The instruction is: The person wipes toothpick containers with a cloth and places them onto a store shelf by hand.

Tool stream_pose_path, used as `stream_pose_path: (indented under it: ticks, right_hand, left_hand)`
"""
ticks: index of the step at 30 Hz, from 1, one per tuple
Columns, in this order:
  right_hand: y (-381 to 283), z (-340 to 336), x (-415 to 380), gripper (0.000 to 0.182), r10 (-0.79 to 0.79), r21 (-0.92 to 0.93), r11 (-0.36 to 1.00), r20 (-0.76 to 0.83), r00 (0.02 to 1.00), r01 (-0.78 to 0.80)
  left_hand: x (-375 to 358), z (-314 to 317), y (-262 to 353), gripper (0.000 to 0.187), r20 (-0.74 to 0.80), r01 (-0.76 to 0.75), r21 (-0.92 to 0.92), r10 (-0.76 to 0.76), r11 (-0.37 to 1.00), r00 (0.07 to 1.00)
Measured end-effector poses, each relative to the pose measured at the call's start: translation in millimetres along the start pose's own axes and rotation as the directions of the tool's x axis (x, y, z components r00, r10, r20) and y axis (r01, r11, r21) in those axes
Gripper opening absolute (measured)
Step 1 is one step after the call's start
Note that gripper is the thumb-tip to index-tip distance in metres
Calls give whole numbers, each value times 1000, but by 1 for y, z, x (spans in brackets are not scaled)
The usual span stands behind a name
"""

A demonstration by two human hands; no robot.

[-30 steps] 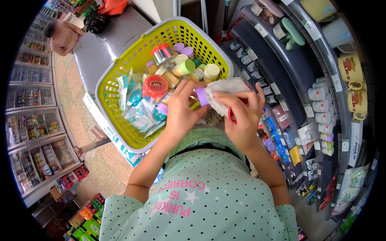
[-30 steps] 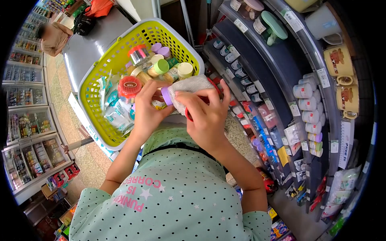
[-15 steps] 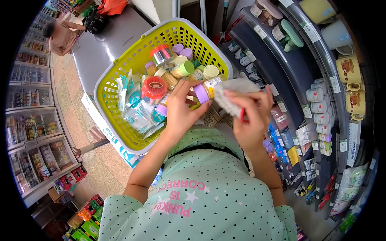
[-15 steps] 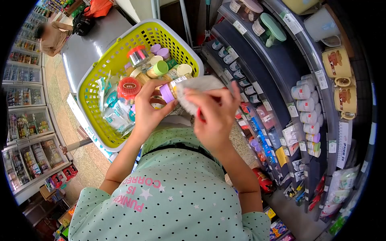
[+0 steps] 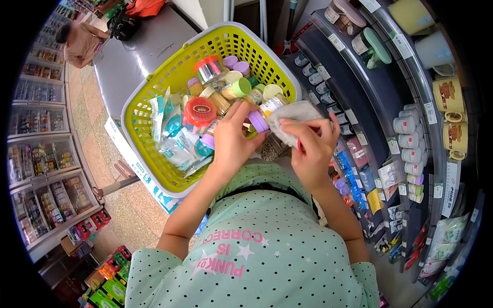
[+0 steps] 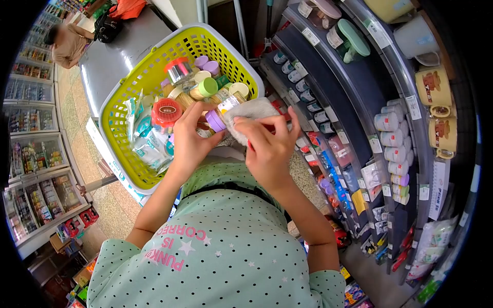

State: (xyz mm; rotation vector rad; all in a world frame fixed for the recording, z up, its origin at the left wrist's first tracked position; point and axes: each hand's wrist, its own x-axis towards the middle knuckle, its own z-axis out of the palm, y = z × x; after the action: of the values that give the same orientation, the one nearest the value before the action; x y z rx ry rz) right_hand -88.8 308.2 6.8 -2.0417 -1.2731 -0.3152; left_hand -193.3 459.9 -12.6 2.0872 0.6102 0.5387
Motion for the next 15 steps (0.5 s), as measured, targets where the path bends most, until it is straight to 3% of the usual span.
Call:
stream_pose_path:
  ticks: [6,11,15]
  right_hand:
    - [31,-3,1,41,65,-83,994,-62,996,-70]
    - [23,-27,10,40,92,6,996,-143,985,-92]
    - [4,-47,9,35,27,83,996,-85,996,-20]
  left_hand:
    - [0,0,0,48,-29,21,-46,-22,999,999]
    - [-3,-2,8,46,33,107,-175,-103,979,994]
    - [-1,-1,6,43,79,-6,-93,14,996,997]
